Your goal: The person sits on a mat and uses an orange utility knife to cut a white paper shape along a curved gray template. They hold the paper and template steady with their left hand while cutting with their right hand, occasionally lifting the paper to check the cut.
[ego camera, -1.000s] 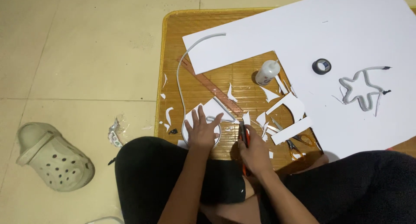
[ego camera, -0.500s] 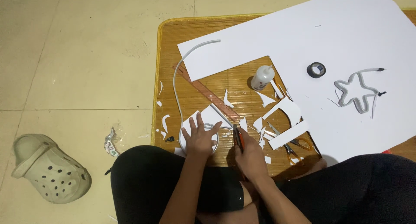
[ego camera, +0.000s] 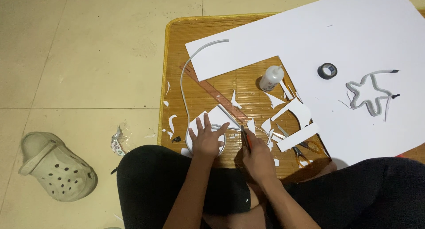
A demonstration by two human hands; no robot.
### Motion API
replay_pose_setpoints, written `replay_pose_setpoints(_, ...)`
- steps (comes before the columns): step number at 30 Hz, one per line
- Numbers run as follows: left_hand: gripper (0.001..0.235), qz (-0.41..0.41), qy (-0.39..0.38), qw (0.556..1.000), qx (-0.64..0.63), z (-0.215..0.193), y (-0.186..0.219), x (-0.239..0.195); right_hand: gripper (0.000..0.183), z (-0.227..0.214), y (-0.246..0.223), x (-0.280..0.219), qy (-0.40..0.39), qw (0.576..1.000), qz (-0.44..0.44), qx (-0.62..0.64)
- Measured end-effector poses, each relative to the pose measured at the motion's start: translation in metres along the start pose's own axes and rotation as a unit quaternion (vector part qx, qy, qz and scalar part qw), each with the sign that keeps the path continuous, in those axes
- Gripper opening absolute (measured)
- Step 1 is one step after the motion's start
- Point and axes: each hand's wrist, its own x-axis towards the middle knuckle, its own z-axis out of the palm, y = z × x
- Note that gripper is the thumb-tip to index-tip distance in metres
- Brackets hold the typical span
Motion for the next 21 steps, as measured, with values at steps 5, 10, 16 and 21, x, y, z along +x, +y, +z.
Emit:
replay_pose_setpoints(5, 0.071, 0.006, 0.010, 1.000, 0.005, -0.005, 0.002, -0.006, 0.059, -0.002, -0.004, -0.001, 0.008, 1.000, -0.009, -0.017)
replay_pose_setpoints(10, 0.070, 0.002, -0.004, 1.000, -0.007, -0.008, 0.002, -0.008, 0.058, -0.003, -0.005, -0.004, -0.005, 1.000, 0.008, -0.021)
replay_pose_setpoints(16, 0.070, 0.006, 0.006, 1.000, 0.013, -0.009, 0.002, -0.009, 0.055, 0.001, 0.003, 0.000, 0.003, 0.999, -0.003, -0.032)
replay_pose_setpoints(21, 0.071, -0.010, -0.016, 1.000, 0.002, -0.013, 0.006, -0.009, 0.051, 0.000, -0.001, 0.005, -0.026, 0.997, 0.029, -0.062)
